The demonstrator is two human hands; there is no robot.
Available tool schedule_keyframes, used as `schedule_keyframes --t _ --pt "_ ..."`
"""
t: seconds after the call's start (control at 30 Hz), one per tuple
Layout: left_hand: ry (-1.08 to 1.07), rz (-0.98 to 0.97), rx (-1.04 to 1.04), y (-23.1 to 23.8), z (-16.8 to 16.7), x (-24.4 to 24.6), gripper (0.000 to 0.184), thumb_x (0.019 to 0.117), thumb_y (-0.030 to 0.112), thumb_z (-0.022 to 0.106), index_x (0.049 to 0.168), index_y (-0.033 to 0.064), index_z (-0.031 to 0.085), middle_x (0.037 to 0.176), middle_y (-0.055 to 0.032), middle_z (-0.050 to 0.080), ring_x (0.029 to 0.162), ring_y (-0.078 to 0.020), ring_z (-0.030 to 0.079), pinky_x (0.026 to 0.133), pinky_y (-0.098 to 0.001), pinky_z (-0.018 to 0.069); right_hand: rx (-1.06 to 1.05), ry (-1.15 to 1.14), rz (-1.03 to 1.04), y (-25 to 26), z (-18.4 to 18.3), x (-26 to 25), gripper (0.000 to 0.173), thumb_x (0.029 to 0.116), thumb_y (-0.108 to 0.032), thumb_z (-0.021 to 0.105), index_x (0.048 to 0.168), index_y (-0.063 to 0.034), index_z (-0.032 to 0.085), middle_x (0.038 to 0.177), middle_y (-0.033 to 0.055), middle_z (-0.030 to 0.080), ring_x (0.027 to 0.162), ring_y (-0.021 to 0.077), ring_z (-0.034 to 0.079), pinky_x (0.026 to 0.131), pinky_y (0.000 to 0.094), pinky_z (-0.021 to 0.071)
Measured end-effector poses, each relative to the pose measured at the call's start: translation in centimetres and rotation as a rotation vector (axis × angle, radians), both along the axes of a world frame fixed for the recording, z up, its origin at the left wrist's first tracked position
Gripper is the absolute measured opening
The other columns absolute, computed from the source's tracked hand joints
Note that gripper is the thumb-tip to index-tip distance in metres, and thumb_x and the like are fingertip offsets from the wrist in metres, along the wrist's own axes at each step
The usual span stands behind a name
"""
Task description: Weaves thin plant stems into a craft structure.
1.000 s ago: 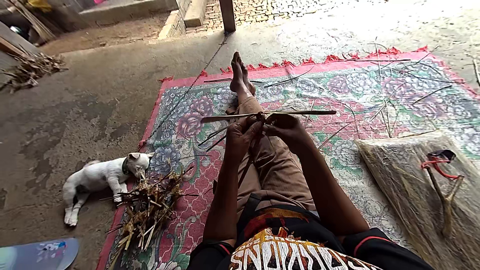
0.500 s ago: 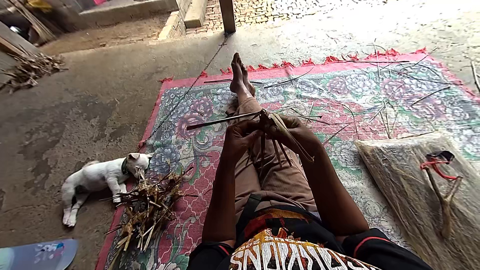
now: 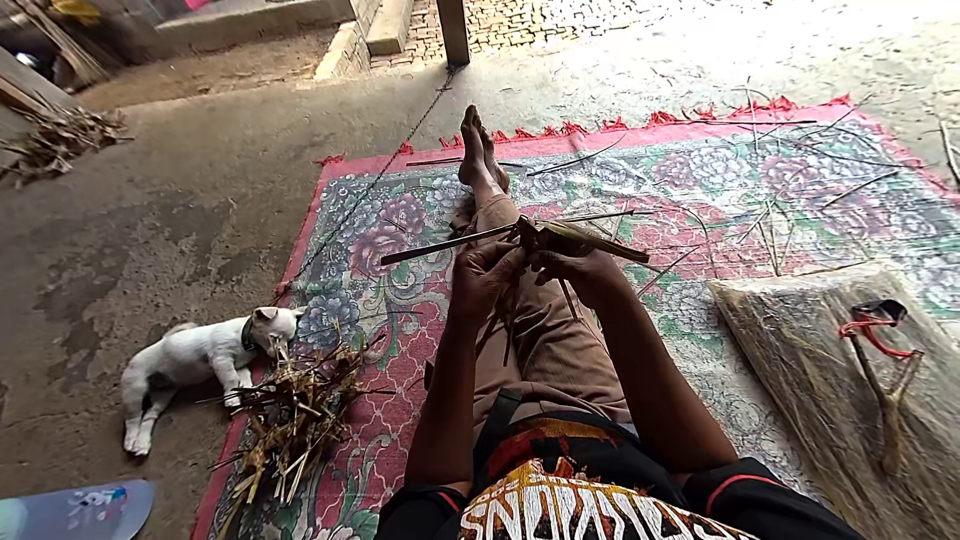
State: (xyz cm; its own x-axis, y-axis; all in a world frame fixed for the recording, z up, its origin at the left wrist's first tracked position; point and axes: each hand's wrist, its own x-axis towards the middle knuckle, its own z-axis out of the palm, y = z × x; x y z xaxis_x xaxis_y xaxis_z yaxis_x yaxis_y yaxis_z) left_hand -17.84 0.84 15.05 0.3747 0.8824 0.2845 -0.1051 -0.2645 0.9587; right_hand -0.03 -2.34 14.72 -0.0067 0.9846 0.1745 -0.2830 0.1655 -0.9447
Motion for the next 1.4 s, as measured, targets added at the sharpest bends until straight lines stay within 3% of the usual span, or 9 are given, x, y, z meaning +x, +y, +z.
schedule_keyframes --t 0.17,0.4,0.57,0.7,0.8,0.9,1.03,1.23,1.4 --pt "0.007 0.011 -0.030 0.7 0.2 -0.2 0.012 0.0947 0.002 0.068 0.105 -0.0015 0.073 0.087 -0.0020 0.073 0.073 -0.0041 0.065 0.067 -0.0209 0.0553 0.015 -0.159 -0.062 -0.1 -0.2 -0.2 0.015 0.0927 0.001 0.067 0.107 -0.0048 0.067 0.083 -0.0001 0.068 0.068 0.0062 0.064 0.064 0.0244 0.0589" --pt "0.045 -0.079 -0.175 -0.2 0.9 -0.6 0.034 0.0920 -0.004 0.068 0.125 0.0015 0.065 0.086 -0.0046 0.071 0.063 -0.0054 0.062 0.058 -0.0199 0.0536 0.276 -0.163 -0.179 1.3 -1.0 0.1 0.014 0.0857 0.004 0.068 0.095 -0.0058 0.065 0.079 -0.0053 0.065 0.063 -0.0005 0.057 0.059 0.0175 0.0514" --pt "0.096 -0.085 -0.119 -0.6 1.1 -1.4 0.033 0.0926 -0.003 0.069 0.124 0.0043 0.067 0.081 -0.0073 0.069 0.054 -0.0071 0.057 0.050 -0.0190 0.0498 0.395 -0.361 -0.287 1.7 -1.7 0.0 0.009 0.0872 0.003 0.069 0.096 0.0028 0.067 0.080 0.0007 0.065 0.068 0.0016 0.056 0.063 0.0196 0.0500" --pt "0.081 -0.084 -0.143 -0.1 0.5 -0.7 0.022 0.0953 0.001 0.067 0.117 0.0018 0.069 0.085 -0.0039 0.071 0.062 -0.0046 0.061 0.057 -0.0191 0.0530 0.307 -0.190 -0.185 1.3 -1.0 -0.4 0.013 0.0854 0.004 0.069 0.096 -0.0035 0.066 0.078 -0.0042 0.064 0.063 -0.0002 0.056 0.059 0.0174 0.0489" --pt "0.015 -0.032 -0.167 0.6 0.0 0.0 0.008 0.0946 -0.001 0.067 0.101 -0.0022 0.072 0.078 -0.0033 0.070 0.060 -0.0045 0.061 0.057 -0.0194 0.0529 0.102 -0.068 -0.092 0.3 -0.3 -0.3 0.017 0.0947 -0.003 0.065 0.111 -0.0080 0.064 0.078 -0.0015 0.067 0.058 0.0017 0.056 0.054 0.0174 0.0491" --pt "-0.014 -0.014 -0.180 1.0 -0.2 0.0 0.007 0.0938 -0.003 0.067 0.099 -0.0031 0.072 0.076 -0.0021 0.070 0.060 -0.0030 0.060 0.057 -0.0191 0.0522 0.027 -0.021 -0.075 0.4 -0.1 -0.3 0.011 0.1028 -0.012 0.057 0.111 -0.0089 0.063 0.081 -0.0015 0.066 0.065 0.0045 0.062 0.062 0.0219 0.0565" --pt "-0.007 0.001 -0.175 0.8 0.1 0.0 0.007 0.0933 -0.003 0.067 0.098 -0.0007 0.071 0.079 0.0005 0.070 0.066 -0.0025 0.062 0.063 -0.0191 0.0529 0.103 -0.130 -0.111 1.0 -0.6 -0.2 0.009 0.0977 -0.001 0.060 0.104 -0.0013 0.066 0.086 -0.0025 0.070 0.078 0.0033 0.066 0.077 0.0245 0.0585" --pt "-0.003 0.035 -0.163 0.9 0.2 0.2 0.008 0.0932 -0.003 0.067 0.099 -0.0003 0.072 0.083 0.0014 0.072 0.075 -0.0011 0.065 0.072 -0.0186 0.0544 0.065 -0.176 -0.038 0.8 -0.2 -0.2 0.016 0.1039 -0.008 0.053 0.111 -0.0024 0.066 0.089 -0.0034 0.068 0.081 0.0031 0.067 0.079 0.0253 0.0589" --pt "0.023 0.017 -0.149 1.4 -0.1 -0.1 0.008 0.0944 -0.001 0.067 0.102 -0.0021 0.070 0.085 -0.0014 0.073 0.077 -0.0037 0.067 0.075 -0.0215 0.0565 0.149 -0.195 0.036 1.4 -0.9 0.1 0.016 0.0917 0.004 0.065 0.107 0.0006 0.065 0.088 -0.0008 0.070 0.079 0.0038 0.067 0.079 0.0249 0.0586"
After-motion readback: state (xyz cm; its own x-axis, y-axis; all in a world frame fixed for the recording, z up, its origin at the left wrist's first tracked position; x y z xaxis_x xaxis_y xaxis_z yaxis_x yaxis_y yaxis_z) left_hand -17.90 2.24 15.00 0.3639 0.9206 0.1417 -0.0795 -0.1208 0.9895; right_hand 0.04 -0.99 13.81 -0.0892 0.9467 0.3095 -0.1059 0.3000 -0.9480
